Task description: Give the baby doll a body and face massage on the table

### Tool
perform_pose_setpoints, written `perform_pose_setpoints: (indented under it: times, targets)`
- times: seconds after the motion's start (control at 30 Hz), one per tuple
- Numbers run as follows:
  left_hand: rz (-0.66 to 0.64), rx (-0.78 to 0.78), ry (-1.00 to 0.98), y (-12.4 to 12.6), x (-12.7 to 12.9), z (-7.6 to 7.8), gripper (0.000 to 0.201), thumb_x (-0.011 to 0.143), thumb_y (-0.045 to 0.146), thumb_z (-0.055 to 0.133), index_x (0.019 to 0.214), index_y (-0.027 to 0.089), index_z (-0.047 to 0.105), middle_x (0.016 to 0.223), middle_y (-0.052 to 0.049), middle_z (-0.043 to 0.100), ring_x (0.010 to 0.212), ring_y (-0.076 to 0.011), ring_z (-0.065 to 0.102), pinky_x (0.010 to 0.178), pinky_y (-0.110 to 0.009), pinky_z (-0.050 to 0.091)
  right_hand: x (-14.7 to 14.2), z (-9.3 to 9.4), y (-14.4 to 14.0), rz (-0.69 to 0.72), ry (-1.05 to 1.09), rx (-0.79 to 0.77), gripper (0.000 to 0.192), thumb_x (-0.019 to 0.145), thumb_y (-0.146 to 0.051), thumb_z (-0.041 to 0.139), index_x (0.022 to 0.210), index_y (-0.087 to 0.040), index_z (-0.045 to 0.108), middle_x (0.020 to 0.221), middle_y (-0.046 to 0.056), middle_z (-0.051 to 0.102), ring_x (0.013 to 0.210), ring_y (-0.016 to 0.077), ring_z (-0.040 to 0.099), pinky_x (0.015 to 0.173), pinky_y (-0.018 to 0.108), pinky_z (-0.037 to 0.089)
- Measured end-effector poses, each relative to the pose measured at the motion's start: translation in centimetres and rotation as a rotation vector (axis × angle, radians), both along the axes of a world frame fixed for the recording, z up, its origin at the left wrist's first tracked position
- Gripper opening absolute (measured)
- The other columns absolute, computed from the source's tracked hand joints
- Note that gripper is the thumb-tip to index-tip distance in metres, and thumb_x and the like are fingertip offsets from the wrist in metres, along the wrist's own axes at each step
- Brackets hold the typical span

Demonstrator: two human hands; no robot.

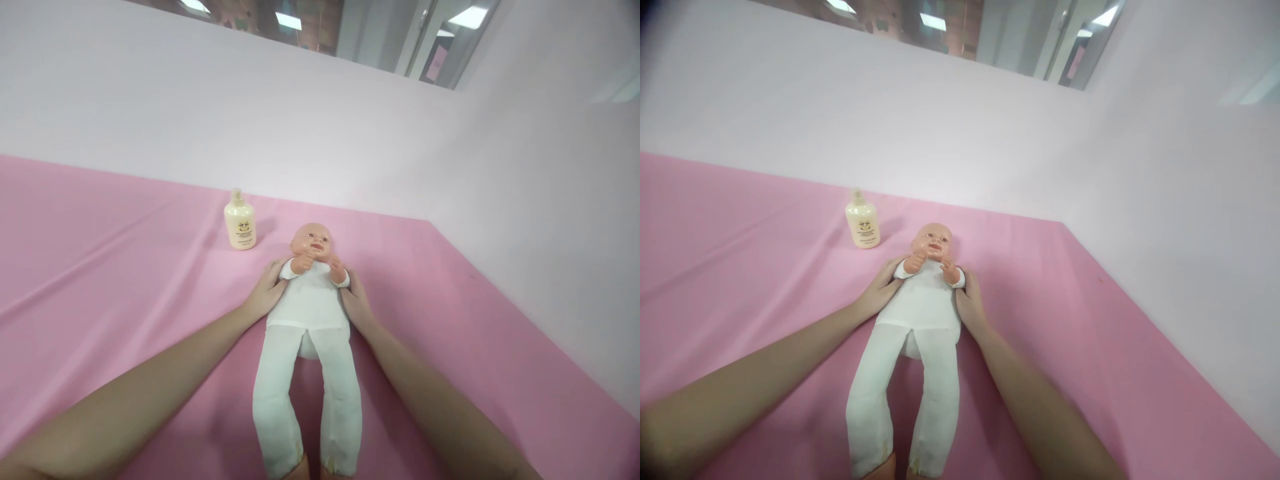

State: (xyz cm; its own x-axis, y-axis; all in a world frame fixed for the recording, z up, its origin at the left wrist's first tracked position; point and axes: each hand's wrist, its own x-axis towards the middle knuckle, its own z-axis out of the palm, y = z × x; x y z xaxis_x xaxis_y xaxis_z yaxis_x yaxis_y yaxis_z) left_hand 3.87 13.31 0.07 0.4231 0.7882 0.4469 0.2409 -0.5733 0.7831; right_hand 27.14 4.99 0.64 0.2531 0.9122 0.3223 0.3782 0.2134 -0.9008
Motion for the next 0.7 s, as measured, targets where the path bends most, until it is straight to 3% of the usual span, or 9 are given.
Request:
perform_pose_setpoints:
  times: [0.7]
  targets:
    - [0.026, 0.000, 0.009, 0.13, 0.11, -0.14, 0.051, 0.087, 0.021, 0.047, 0.137, 0.026, 0.042, 0.137, -0.006, 0.050, 0.128, -0.0248, 0.045, 0.111, -0.047, 0.035, 0.05, -0.13, -0.01, -0.013, 0.012, -0.021, 0.045, 0.078, -0.016, 0.045, 0.120, -0.026, 0.055, 0.122, 0.003, 0.062, 0.116, 0.0216, 0.055, 0.104, 0.043, 0.042]
